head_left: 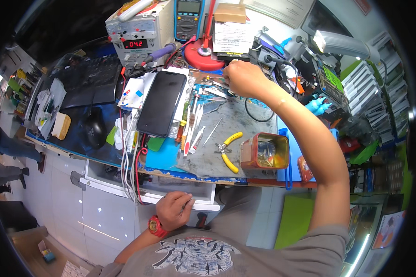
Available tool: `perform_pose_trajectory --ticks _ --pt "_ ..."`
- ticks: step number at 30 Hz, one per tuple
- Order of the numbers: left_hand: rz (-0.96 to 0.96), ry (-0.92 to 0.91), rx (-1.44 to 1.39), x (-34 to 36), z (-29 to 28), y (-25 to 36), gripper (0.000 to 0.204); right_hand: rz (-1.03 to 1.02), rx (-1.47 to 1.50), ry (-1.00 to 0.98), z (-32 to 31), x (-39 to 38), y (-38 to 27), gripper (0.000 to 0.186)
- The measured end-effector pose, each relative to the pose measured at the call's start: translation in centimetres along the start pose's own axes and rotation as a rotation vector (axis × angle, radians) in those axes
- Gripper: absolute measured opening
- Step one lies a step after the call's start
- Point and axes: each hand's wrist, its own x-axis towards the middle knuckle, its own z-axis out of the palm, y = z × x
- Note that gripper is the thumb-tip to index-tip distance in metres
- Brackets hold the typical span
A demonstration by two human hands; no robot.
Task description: The person handles small electronic parts and wires on a cluttered workbench, placing some components into a small container and using tweezers to move a wire.
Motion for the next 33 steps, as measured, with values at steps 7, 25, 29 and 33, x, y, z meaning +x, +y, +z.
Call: perform_pose_trajectory --ticks 7,25,29,33 --pt "-0.015 -0.006 -0.013 -0.5 -0.3 -0.2 0.022 0.256 -0.031 -0.169 0.8 3.5 -1.6 0.054" --pt "0.044 0.022 -0.03 -0.4 -0.4 -0.7 0.021 -0.067 -0.252 -0.138 1.5 3.3 -0.4 0.029" --pt "0.051 0.013 -0.034 -0.4 -0.5 -0.7 0.022 -0.043 -0.269 -0.24 0.2 4.2 -1.9 0.03" --pt "0.048 0.014 -0.043 -0.5 -0.5 -0.7 0.022 -0.009 -0.248 -0.267 0.3 4.6 -1.9 0.032"
